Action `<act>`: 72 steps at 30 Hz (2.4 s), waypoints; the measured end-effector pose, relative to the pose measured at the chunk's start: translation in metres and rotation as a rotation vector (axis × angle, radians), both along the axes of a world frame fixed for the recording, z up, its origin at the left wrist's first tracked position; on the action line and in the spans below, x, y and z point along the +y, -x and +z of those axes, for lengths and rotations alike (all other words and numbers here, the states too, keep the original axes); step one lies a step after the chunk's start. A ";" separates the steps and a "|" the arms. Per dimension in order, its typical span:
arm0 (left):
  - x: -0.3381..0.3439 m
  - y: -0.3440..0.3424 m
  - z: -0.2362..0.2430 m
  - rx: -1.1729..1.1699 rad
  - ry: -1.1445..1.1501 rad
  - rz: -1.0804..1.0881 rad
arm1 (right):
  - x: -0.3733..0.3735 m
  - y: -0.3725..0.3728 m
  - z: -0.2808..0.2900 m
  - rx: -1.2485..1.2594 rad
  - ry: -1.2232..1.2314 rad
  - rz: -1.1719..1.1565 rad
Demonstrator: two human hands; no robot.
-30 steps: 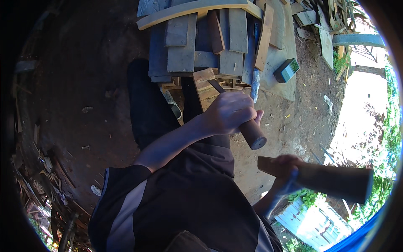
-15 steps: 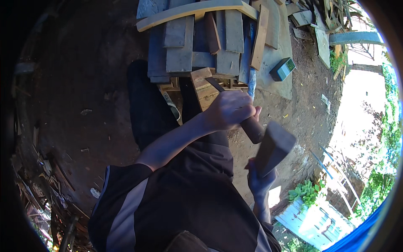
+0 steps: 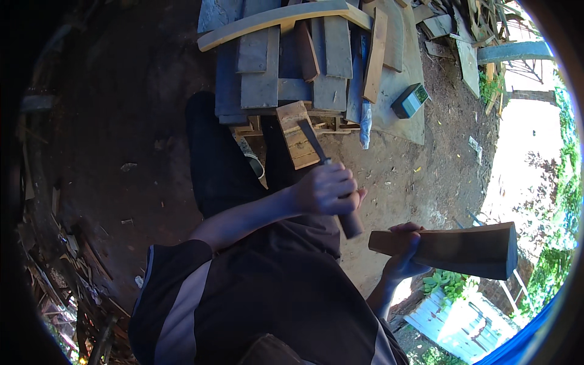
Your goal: Use a chisel and mallet to shape and clean a joint in a wooden plank.
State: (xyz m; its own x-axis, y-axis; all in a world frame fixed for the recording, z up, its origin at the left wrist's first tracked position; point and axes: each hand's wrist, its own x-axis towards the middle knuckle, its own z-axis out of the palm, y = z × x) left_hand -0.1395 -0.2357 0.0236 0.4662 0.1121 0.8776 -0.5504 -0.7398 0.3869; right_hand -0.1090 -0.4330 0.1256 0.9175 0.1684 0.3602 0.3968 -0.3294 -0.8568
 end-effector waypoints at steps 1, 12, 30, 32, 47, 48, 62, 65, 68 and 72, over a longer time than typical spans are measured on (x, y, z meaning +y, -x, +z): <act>-0.003 0.011 0.003 0.004 0.009 -0.040 | 0.000 -0.003 -0.001 -0.013 0.009 -0.004; 0.052 0.070 0.034 0.800 0.111 -0.113 | 0.050 -0.022 -0.027 0.536 0.526 0.125; 0.073 0.007 -0.011 1.117 -0.744 0.017 | 0.034 -0.031 -0.086 0.489 0.759 0.091; 0.067 0.002 -0.009 1.120 -0.831 0.078 | 0.030 -0.030 -0.092 0.426 0.720 0.128; 0.081 -0.008 0.038 1.165 0.057 0.525 | 0.043 -0.039 -0.093 0.460 0.624 0.127; 0.082 -0.014 0.040 1.235 0.159 0.659 | 0.046 -0.039 -0.092 0.460 0.625 0.128; 0.093 -0.012 0.017 1.166 0.158 0.749 | 0.050 -0.033 -0.095 0.486 0.673 0.181; 0.093 -0.009 0.012 1.163 0.162 0.753 | 0.051 -0.032 -0.093 0.506 0.649 0.187; 0.089 -0.012 0.013 1.270 0.212 0.777 | 0.052 -0.034 -0.093 0.531 0.653 0.182; 0.093 -0.005 -0.003 1.141 0.262 0.743 | 0.056 -0.033 -0.094 0.515 0.664 0.193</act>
